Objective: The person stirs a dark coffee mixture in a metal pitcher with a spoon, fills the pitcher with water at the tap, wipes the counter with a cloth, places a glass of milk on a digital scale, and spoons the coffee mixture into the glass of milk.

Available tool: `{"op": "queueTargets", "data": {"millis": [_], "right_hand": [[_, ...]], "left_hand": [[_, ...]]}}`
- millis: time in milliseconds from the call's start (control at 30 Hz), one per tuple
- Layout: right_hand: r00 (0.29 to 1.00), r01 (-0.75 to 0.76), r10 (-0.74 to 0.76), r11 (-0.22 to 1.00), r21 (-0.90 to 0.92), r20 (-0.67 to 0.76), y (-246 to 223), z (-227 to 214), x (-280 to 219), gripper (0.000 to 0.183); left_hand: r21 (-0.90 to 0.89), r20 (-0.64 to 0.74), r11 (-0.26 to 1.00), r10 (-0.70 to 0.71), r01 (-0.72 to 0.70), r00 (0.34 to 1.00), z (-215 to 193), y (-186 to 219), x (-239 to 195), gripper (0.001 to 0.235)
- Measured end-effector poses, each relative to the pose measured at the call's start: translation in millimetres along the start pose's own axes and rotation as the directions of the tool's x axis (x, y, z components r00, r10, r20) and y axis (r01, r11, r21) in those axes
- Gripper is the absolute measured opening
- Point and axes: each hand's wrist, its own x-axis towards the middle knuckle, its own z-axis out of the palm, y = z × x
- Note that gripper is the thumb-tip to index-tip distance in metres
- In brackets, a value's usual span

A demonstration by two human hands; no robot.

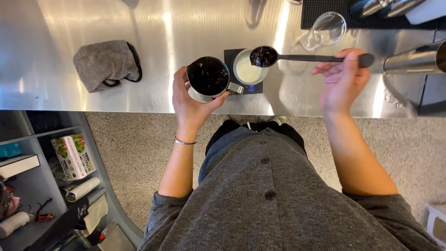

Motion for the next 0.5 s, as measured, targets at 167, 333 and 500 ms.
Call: {"op": "queueTargets", "data": {"millis": [167,333,500], "right_hand": [[0.999,-0.019,0.029,0.966,-0.257,0.033,28.8,7.1,-25.9,0.027],[0.982,0.075,0.01,0.894,-0.442,0.188,33.4,20.7,-37.6,0.029],[0.953,0.127,0.039,0.849,-0.514,0.3,31.6,24.6,-32.1,0.028]], "left_hand": [[-0.059,0.092,0.995,-0.069,0.075,0.993,0.6,-14.6,-0.9,0.103],[-0.137,0.158,0.983,-0.102,0.124,0.982,5.9,-18.8,-8.8,0.099],[-0.146,0.112,0.973,-0.164,0.179,0.98,11.0,-14.5,-18.2,0.1]]}}
